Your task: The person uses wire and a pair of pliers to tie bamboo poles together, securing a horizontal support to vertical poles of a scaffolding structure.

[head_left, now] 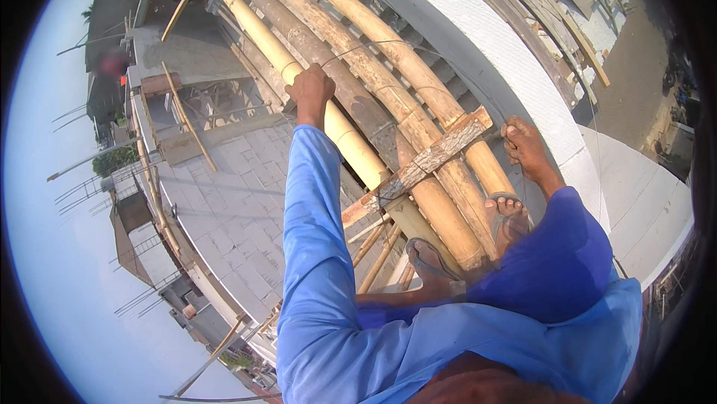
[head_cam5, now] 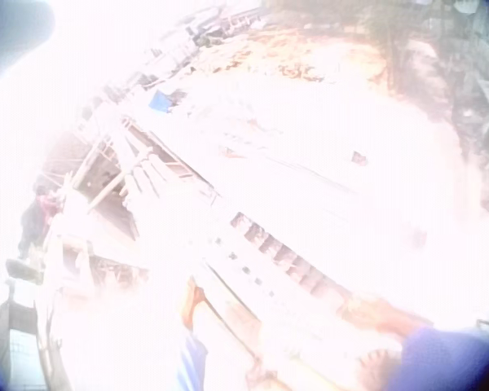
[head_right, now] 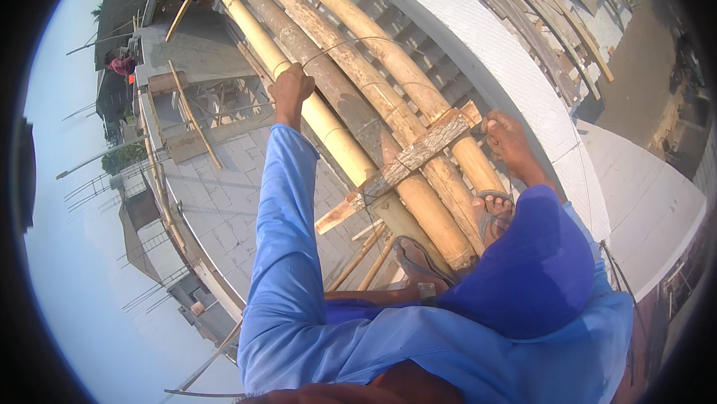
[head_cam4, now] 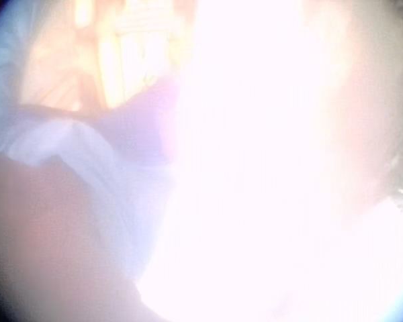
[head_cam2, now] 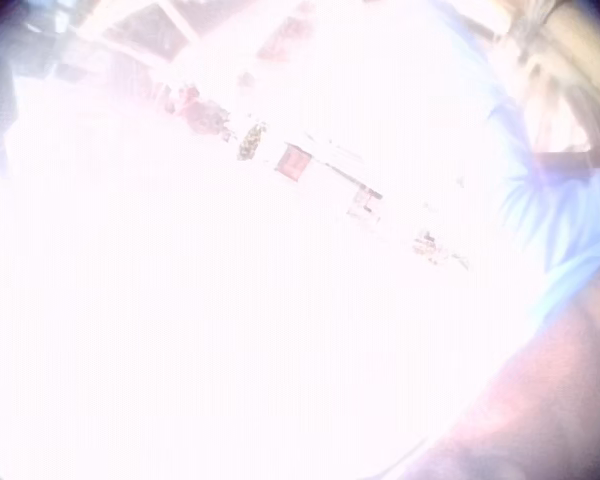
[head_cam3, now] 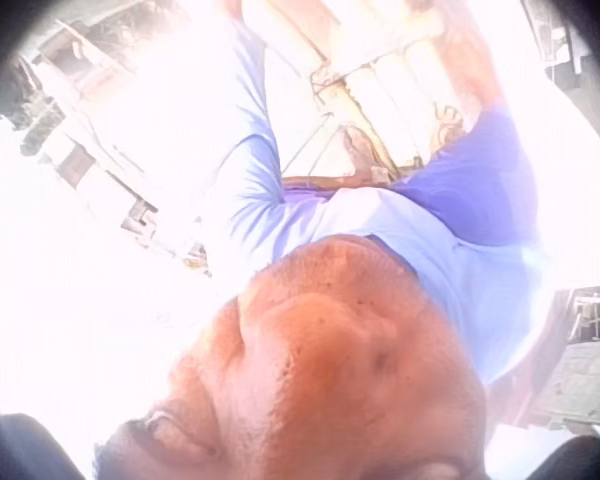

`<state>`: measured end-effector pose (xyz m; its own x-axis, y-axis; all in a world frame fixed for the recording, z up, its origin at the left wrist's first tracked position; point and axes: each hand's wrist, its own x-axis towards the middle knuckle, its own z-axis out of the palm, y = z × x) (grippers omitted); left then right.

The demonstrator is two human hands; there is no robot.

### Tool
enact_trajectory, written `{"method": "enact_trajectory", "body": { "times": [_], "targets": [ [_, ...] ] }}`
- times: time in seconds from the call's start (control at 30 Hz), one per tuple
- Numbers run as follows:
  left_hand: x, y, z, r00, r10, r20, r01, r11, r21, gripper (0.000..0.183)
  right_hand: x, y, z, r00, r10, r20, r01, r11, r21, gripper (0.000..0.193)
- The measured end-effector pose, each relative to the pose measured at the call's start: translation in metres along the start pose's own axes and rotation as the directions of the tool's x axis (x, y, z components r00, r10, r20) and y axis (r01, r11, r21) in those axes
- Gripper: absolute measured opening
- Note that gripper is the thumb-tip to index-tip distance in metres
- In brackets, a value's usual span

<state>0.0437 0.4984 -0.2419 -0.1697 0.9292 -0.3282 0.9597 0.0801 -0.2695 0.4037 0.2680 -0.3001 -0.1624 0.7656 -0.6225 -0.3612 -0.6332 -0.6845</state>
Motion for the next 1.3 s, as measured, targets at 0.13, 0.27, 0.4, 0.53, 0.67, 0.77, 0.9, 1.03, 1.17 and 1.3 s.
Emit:
{"method": "enact_trajectory", "body": {
  "times": [0.13, 0.27, 0.4, 0.53, 0.67, 0.77, 0.9, 1.03, 1.17, 1.3],
  "targets": [
    [-0.008, -0.039, 0.022, 0.998, 0.055, -0.028, -0.060, 0.970, -0.235, 0.033, 0.010, -0.009, 0.009, 0.993, -0.026, 0.117, 0.037, 0.995, -0.092, 0.025],
    [-0.006, -0.071, 0.036, 0.991, -0.036, -0.128, -0.022, 0.904, -0.428, 0.033, 0.010, -0.014, 0.005, 0.997, -0.024, 0.075, 0.039, 0.977, -0.209, 0.024],
    [-0.018, -0.065, 0.020, 0.973, 0.008, -0.231, -0.129, 0.848, -0.515, 0.029, 0.018, 0.002, -0.015, 0.979, -0.143, -0.145, 0.075, 0.915, -0.397, 0.024],
    [-0.036, -0.039, -0.010, 0.943, -0.078, -0.323, -0.036, 0.943, -0.330, 0.024, 0.034, 0.044, -0.047, 0.967, -0.240, -0.082, 0.097, 0.649, -0.755, 0.024],
    [-0.021, -0.033, -0.028, 0.909, -0.015, -0.418, -0.072, 0.979, -0.190, 0.017, 0.032, 0.051, -0.038, 0.971, -0.237, -0.034, 0.133, 0.655, -0.744, 0.022],
    [-0.003, -0.052, -0.017, 0.966, 0.166, -0.199, -0.173, 0.985, -0.017, 0.021, 0.030, 0.065, -0.040, 0.943, -0.328, -0.048, 0.219, 0.725, -0.653, 0.020],
    [0.008, -0.101, 0.036, 0.976, 0.209, 0.061, -0.205, 0.976, -0.068, 0.025, 0.024, 0.040, -0.031, 0.969, -0.232, 0.085, 0.237, 0.773, -0.589, 0.020],
    [0.006, -0.128, 0.080, 0.899, 0.430, 0.078, -0.389, 0.869, -0.306, 0.028, 0.021, 0.027, -0.026, 0.926, -0.321, 0.198, 0.375, 0.722, -0.582, 0.022],
    [-0.052, -0.067, 0.032, 0.855, 0.468, 0.222, -0.291, 0.788, -0.542, 0.028, 0.024, 0.036, -0.025, 0.946, -0.310, 0.096, 0.307, 0.760, -0.573, 0.020],
    [-0.058, -0.033, 0.020, 0.860, 0.503, -0.081, -0.447, 0.667, -0.597, 0.023, 0.036, 0.036, -0.033, 0.951, -0.309, -0.026, 0.223, 0.739, -0.635, 0.020]
  ]
}}
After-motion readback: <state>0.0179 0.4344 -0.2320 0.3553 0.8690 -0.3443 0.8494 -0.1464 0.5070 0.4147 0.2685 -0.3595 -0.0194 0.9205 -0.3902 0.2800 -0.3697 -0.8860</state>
